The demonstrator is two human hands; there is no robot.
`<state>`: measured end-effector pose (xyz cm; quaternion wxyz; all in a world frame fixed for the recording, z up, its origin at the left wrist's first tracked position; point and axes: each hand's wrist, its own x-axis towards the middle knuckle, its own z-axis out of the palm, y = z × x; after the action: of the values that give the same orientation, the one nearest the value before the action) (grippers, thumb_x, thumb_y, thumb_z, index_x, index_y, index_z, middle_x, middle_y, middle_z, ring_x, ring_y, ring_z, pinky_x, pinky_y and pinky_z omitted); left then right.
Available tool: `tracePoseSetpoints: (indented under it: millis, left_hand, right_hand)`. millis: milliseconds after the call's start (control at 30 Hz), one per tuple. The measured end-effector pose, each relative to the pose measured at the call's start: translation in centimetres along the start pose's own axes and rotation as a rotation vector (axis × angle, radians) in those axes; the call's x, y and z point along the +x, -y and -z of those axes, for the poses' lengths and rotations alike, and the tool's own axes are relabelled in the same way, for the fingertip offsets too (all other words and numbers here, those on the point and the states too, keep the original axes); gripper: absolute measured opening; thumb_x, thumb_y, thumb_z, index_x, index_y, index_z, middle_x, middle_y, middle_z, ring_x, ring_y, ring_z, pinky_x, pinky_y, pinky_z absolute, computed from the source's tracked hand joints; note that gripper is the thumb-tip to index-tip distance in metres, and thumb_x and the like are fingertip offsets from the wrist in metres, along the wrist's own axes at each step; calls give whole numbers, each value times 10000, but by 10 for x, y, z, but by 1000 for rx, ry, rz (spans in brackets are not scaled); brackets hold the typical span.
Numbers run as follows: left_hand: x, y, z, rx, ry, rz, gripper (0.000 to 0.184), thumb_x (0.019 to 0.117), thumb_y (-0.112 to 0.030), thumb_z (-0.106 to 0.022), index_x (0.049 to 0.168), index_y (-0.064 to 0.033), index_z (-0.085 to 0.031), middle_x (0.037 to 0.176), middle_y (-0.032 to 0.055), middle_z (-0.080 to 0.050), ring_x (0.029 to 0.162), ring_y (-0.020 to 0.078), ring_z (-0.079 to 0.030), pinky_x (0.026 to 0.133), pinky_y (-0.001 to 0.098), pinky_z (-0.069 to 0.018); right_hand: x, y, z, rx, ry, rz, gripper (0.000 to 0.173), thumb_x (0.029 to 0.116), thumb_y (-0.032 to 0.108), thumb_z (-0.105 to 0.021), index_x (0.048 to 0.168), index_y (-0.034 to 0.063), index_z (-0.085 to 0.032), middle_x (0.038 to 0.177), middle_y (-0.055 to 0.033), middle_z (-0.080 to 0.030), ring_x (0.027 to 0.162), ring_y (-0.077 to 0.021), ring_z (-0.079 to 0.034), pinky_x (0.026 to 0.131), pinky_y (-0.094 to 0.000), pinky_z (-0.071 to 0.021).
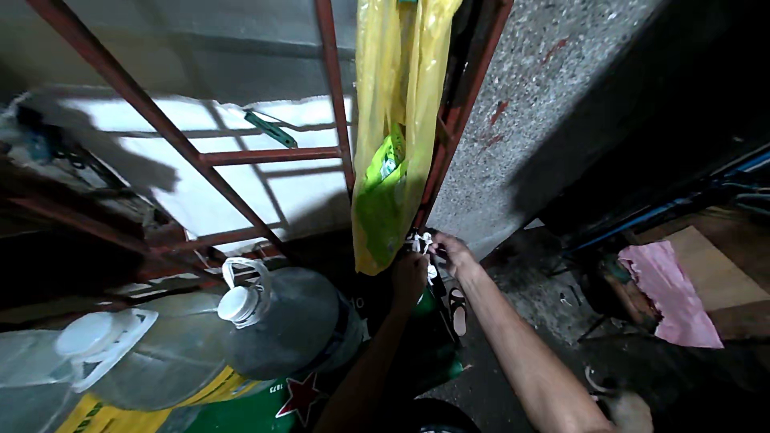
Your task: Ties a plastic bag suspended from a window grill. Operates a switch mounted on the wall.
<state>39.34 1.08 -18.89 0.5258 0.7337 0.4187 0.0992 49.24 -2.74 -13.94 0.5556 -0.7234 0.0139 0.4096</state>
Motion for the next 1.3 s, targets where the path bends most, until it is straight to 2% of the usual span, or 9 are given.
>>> tracePoseSetpoints:
  millis: [67, 167, 267, 367, 500, 600, 800, 967, 1300]
  left_hand:
    - [-2, 1, -5, -20, -6, -17, 336, 1080, -191, -496, 1112, 74, -699, 1022, 221, -709, 1000, 314, -678, 962, 480, -508]
    - [-3, 1, -9, -59, -46, -45, 306, 1061, -177, -538, 1070, 76, -711, 976, 215, -712, 959, 300, -684, 942, 469, -519]
    - [-3, -1, -4, -61, -45, -59, 278, 1046, -130, -541, 1060, 94, -705, 986, 232, -706, 967, 313, -679, 942, 471, -516]
    - [-4, 1, 3, -30, -37, -54, 290, 1055, -143, -541, 1064, 93, -710, 1004, 243, -712, 988, 333, -686, 958, 486, -515]
    - [-15, -6, 3, -58, 0, -57, 310, 1068, -172, -528, 1046, 81, -706, 968, 224, -704, 947, 313, -678, 931, 488, -514]
    - [-24, -13, 5, -81, -51, -118, 305, 1067, -156, -527, 1038, 90, -706, 946, 230, -701, 920, 317, -678, 902, 501, -525]
    - [-27, -8, 8, -138, -22, -35, 303, 1081, -152, -513, 1132, 98, -675, 1021, 210, -695, 920, 242, -661, 894, 420, -531]
    - [-30, -4, 13, -234, -66, -19, 259, 1069, -144, -532, 1064, 61, -689, 879, 90, -664, 748, 89, -604, 737, 277, -522]
    - [-27, -9, 21, -243, -14, -5, 287, 1082, -144, -504, 1126, 80, -677, 974, 157, -680, 860, 172, -644, 840, 350, -538]
  right_hand:
    - [8, -2, -4, 181, 28, -104, 99, 1002, 121, -571, 908, 131, -542, 713, 9, -491, 586, -107, -481, 559, -278, -457]
    - [6, -7, -1, 158, 118, -98, 171, 1006, 133, -508, 835, 137, -512, 682, 6, -489, 562, -111, -476, 538, -280, -445]
    - [-16, -3, 7, -298, 154, 25, 177, 1026, 108, -508, 1122, 0, -610, 1052, -130, -603, 944, -193, -544, 835, -374, -432]
    - [-31, 11, 28, -837, 132, 161, 268, 1040, 184, -586, 1180, -30, -668, 1166, -215, -655, 1101, -311, -590, 1008, -509, -416]
    - [-26, 18, 93, -184, -103, 331, 178, 1030, 50, -480, 914, 47, -615, 839, -24, -625, 792, -112, -593, 738, -290, -499]
    - [-28, 26, 117, -90, -244, 440, 211, 1073, 124, -496, 934, 31, -626, 833, -1, -611, 754, -74, -555, 724, -262, -475]
    - [-35, 12, 71, -516, -48, 441, 168, 1038, 112, -588, 1007, -15, -693, 963, -124, -683, 869, -193, -604, 813, -411, -483]
    - [-12, -2, 19, -900, 63, 849, 198, 1005, 105, -615, 1123, 53, -765, 1106, -158, -741, 1053, -332, -700, 948, -550, -524]
    - [25, -20, 14, -1169, 61, 1296, 161, 937, 47, -642, 1002, -42, -760, 974, -221, -731, 976, -409, -709, 1023, -568, -491]
